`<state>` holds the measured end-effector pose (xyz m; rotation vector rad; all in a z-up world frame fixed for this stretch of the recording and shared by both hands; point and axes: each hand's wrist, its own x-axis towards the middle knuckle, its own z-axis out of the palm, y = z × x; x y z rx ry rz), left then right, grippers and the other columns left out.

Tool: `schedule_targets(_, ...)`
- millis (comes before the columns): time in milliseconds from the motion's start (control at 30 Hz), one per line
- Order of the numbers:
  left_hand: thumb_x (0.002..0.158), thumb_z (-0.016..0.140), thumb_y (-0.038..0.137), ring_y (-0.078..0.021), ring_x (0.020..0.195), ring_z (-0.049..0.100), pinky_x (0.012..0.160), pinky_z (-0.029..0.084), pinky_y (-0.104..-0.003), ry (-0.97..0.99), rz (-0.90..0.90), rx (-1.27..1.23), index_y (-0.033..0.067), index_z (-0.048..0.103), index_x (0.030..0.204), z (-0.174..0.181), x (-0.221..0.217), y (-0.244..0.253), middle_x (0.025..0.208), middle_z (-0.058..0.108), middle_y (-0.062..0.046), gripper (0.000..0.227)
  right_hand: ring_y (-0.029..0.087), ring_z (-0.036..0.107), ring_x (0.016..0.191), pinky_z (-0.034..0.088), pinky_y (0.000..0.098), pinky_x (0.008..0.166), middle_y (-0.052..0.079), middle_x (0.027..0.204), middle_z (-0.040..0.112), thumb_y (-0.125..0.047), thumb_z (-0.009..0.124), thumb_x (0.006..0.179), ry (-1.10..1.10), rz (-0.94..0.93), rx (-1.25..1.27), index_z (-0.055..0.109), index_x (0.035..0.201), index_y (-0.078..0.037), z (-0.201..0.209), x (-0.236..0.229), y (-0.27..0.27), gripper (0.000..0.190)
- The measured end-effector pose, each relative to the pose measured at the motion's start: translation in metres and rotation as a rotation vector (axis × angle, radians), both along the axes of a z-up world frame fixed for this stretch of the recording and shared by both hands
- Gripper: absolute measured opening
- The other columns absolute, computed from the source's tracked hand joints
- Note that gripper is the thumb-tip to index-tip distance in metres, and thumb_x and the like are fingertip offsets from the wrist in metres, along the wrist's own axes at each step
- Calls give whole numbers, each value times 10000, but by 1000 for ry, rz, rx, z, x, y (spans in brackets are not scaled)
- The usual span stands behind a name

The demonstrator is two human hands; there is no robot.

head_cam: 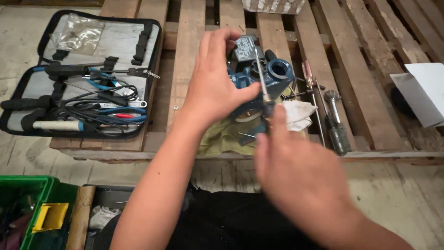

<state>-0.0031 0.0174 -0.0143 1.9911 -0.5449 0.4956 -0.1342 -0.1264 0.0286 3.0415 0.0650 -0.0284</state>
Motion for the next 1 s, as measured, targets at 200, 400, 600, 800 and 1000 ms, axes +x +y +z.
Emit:
schedule_targets(200,747,918,254,-198,1062,618,927,520,-333,53,40,34,112,530,1215,2,-3,0,1166,556,-69,624,557,692,709,487,705,623,220,829,757,-381,461,974,-154,-1,226,498,1443,-95,5,-2,-5,551)
schedule_targets(400,850,794,497,-316,1278,540,1055,471,-497,317,201,219,79,465,1440,16,-21,-7,1451,484,-130,795,213,569,523,484,358,418,61,781,702,-128,505,972,-189,-81,390,596,1502,-216,48,-8,-42,545)
schedule_targets(600,764,828,386,-252,1233,572,908,539,-464,219,187,-56,105,357,1459,-13,-24,-11,1357,497,-97,885,168,477,597,377,303,540,82,850,694,-129,629,938,-174,162,621,726,1347,-148,2,74,-148,420)
schedule_targets(800,760,802,381,-194,1274,567,964,523,-411,133,135,-111,114,402,1417,-25,-19,-9,1343,559,-55,815,194,673,763,471,323,664,81,1003,787,-329,768,917,-144,226,485,786,1244,-138,8,122,-149,379)
schedule_targets(1000,786,833,309,-220,1314,580,1070,483,-416,84,121,-203,120,393,1446,-32,-20,-10,1370,578,-87,816,174,661,675,443,317,569,53,1023,812,-291,768,900,-28,252,395,806,1199,-183,26,148,-134,320)
